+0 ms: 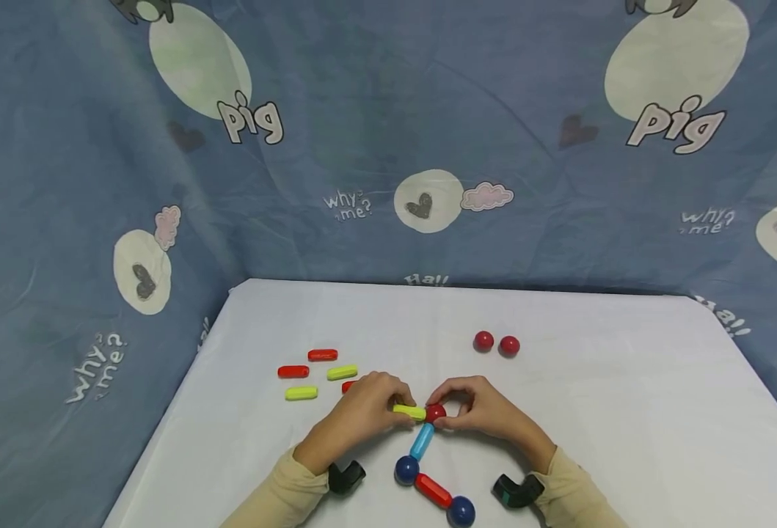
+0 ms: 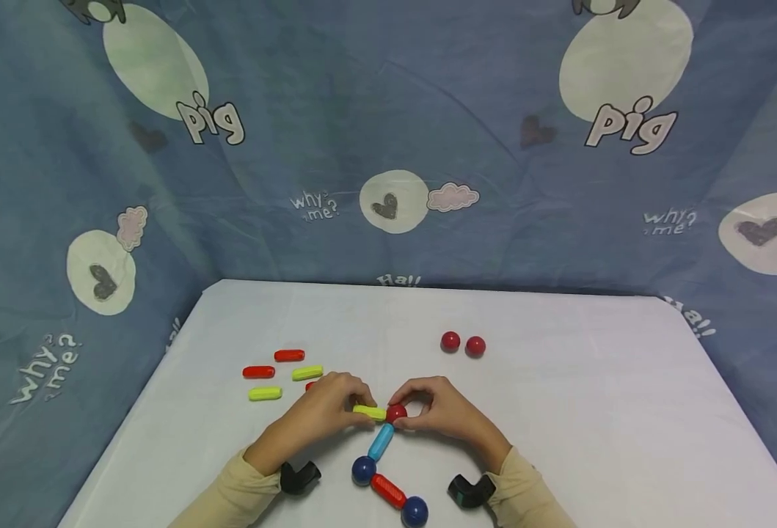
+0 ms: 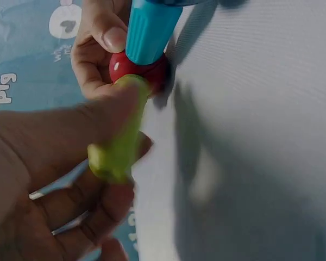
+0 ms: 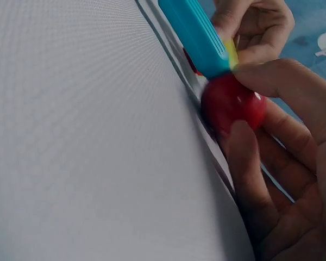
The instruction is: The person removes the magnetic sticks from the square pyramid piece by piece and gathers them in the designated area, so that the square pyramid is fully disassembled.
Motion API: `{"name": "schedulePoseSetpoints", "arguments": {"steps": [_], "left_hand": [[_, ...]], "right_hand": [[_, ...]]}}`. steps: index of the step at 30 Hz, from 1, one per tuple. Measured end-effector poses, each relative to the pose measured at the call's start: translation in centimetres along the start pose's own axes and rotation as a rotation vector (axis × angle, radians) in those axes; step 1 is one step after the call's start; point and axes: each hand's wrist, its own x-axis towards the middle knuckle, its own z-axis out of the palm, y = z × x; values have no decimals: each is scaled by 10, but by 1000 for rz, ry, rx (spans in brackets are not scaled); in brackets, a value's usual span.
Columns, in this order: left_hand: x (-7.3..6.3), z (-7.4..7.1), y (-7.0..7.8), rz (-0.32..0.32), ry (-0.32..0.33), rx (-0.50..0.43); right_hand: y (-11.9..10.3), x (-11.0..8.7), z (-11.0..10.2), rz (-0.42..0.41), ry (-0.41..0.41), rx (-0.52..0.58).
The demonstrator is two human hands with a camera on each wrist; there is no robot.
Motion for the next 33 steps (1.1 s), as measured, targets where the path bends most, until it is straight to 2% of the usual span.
{"name": "schedulePoseSetpoints", "arguments": {"steps": [3,8,12,17,21,24,27,33], "left_hand": [[-6,-7,-7,-6,67,14],[-27,-23,-30,-19,241,-27],[-51,-36,-52,-18,296,-81],[-75,-50,-83,-33,262,-96],[-87,-57,-99,-70,171,-118],[-90,-56,-103,-87,112,-127],[-89,-53,-105,-125,85,-107],[-87,-48,-103,-251,104,-84]], "right_hand": [[0,0,-1,7,15,-17],[1,0,-2,16,26,-38],[0,0,-3,14,22,-36],[0,0,-1,31,20,-21],[0,0,-1,36,21,-15],[1,0,-1,40,23,-20],[1,0,-1,43,24,-20],[0,-1,-1,40,23,-30]]}}
